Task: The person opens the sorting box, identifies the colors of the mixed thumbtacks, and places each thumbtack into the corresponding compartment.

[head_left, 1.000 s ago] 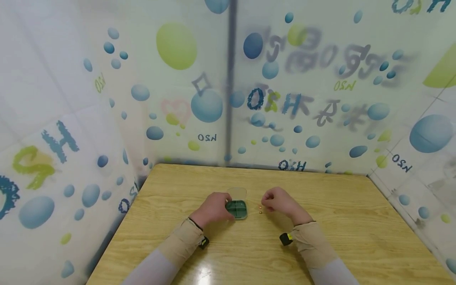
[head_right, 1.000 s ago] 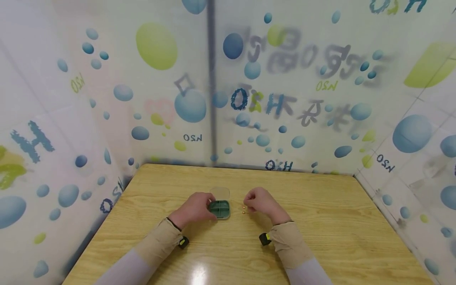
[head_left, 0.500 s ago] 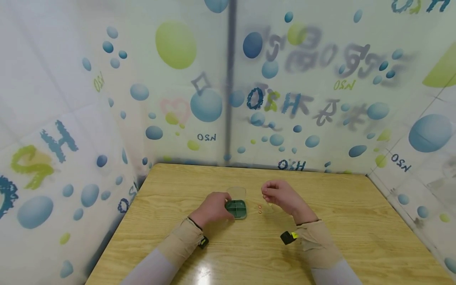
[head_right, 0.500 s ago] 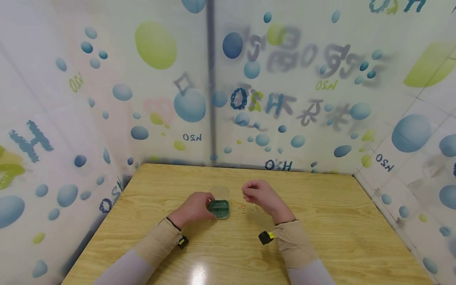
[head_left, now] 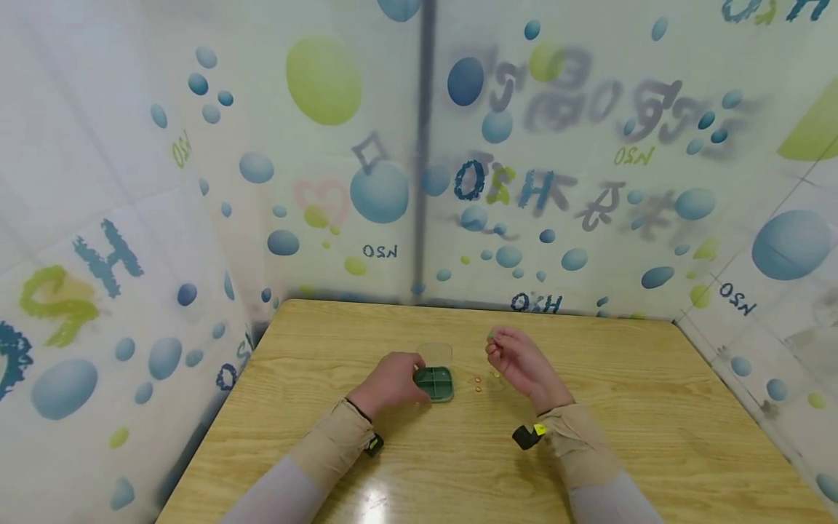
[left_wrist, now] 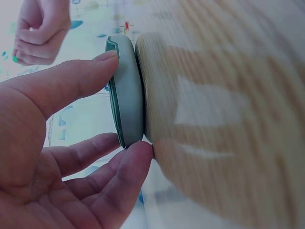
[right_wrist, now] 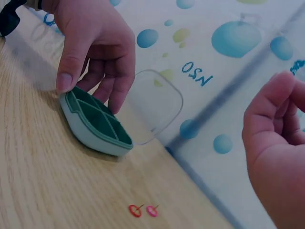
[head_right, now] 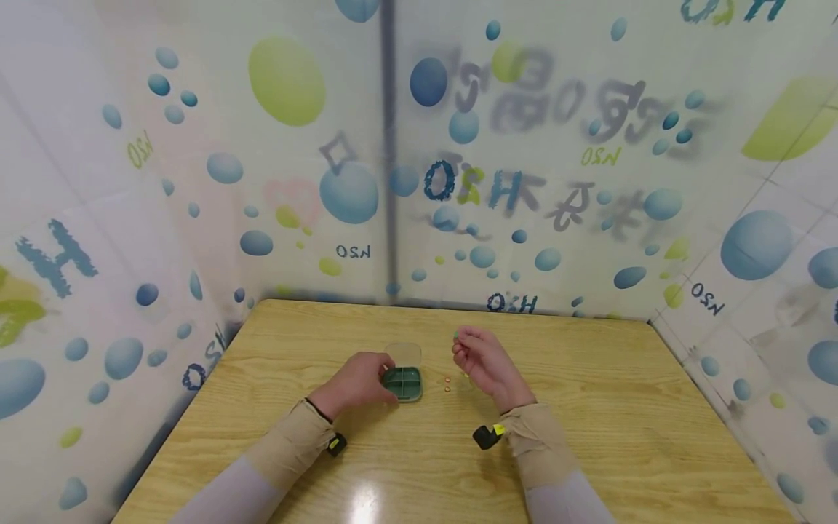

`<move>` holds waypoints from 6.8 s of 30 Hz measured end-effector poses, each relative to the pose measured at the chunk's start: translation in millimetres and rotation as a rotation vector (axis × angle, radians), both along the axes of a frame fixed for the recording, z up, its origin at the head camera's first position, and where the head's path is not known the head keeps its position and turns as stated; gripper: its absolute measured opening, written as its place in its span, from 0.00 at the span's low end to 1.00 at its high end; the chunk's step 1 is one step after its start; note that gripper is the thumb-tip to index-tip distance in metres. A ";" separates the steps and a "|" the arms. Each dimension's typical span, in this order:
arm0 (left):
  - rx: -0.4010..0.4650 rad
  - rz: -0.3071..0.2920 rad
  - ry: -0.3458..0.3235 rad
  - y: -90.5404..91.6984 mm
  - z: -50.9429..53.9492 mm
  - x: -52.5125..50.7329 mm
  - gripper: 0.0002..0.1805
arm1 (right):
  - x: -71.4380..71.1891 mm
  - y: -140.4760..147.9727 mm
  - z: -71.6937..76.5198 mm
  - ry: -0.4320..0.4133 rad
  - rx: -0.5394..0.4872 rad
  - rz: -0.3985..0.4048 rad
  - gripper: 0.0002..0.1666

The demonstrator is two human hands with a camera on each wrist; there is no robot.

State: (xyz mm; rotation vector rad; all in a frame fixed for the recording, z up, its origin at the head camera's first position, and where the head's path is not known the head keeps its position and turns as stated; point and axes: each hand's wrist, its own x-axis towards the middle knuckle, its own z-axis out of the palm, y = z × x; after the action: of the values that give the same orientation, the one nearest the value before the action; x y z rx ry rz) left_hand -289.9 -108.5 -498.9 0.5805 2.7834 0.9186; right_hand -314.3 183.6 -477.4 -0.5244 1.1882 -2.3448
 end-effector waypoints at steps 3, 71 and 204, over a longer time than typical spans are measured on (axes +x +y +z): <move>0.008 -0.003 0.001 0.2 0.2 0.1 0.31 | -2.7 1.2 -8.8 -0.022 -0.149 0.053 0.31; -0.023 0.002 0.033 -1.2 -1.2 -0.9 0.32 | 9.5 -40.3 -34.1 0.270 0.091 -0.108 0.21; -0.010 -0.022 0.026 1.8 -5.5 -0.6 0.31 | -7.6 -1.6 -32.5 0.269 1.449 -0.459 0.07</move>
State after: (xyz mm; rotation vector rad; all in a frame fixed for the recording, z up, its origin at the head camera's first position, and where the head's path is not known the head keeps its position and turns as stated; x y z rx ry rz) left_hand -290.4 -106.7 -504.5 0.6250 2.7973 0.8987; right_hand -321.9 181.9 -510.0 -0.0030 2.8289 -1.0660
